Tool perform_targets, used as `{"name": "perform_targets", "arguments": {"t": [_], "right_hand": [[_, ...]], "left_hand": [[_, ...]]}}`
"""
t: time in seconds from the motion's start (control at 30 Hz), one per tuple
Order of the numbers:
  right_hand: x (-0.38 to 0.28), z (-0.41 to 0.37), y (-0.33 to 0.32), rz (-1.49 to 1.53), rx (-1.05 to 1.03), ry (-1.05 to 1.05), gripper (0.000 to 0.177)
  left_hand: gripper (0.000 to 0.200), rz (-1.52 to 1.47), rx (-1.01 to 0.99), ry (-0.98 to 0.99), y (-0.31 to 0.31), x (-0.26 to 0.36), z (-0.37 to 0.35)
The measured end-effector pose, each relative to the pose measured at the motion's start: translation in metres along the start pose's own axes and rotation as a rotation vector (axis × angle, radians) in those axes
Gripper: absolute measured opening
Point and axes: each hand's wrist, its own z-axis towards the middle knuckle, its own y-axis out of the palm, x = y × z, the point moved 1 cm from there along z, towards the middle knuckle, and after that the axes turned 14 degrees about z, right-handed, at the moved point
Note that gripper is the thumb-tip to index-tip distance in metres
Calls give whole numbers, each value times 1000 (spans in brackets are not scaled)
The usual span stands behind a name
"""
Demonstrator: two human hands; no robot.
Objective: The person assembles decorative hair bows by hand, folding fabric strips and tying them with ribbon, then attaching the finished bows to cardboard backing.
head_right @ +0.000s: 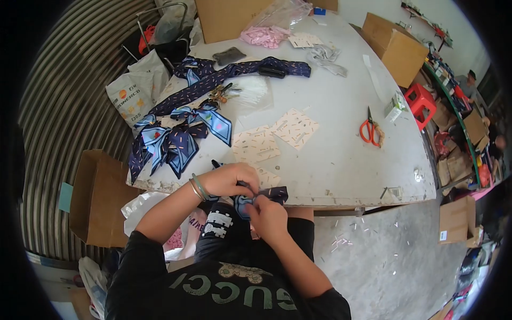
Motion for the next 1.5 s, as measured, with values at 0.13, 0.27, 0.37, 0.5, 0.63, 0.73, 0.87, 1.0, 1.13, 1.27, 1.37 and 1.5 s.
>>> {"name": "perform_targets", "arguments": {"t": [0.13, 0.27, 0.37, 0.5, 0.63, 0.73, 0.87, 1.0, 1.13, 1.27, 1.37, 1.5], "right_hand": [[13, 3, -21, 270, -151, 148, 23], [4, -9, -29, 341, -252, 243, 24], [7, -17, -29, 406, -251, 305, 23], [10, -25, -37, 525, -275, 382, 21], [24, -26, -38, 585, -266, 372, 19], [33, -25, -34, 607, -228, 367, 20], [25, -24, -30, 618, -253, 402, 22], [33, -27, -29, 541, -321, 326, 22], [37, -33, -36, 548, -332, 339, 20], [20, -32, -48, 34, -257, 35, 12], [-28, -19, -51, -220, -61, -299, 19], [-50, -2, -16, -334, -128, -601, 25]], "left_hand": [[14, 98, 85, 160, 1, -6, -9], [13, 107, 55, 151, 3, -8, -8], [14, 100, 78, 155, 2, -9, -11], [16, 121, 103, 193, 3, -11, -14], [18, 153, 123, 207, 0, -8, -14], [15, 224, 119, 156, -3, 0, -14], [9, 354, 128, 78, 1, 5, -12], [11, 331, 235, 92, 2, 3, -18], [12, 304, 271, 118, 6, -2, -21], [10, 305, 225, 115, -1, 2, -19], [13, 79, 17, 42, -11, -10, -13], [18, -68, -180, 91, -21, -24, 0]]}}
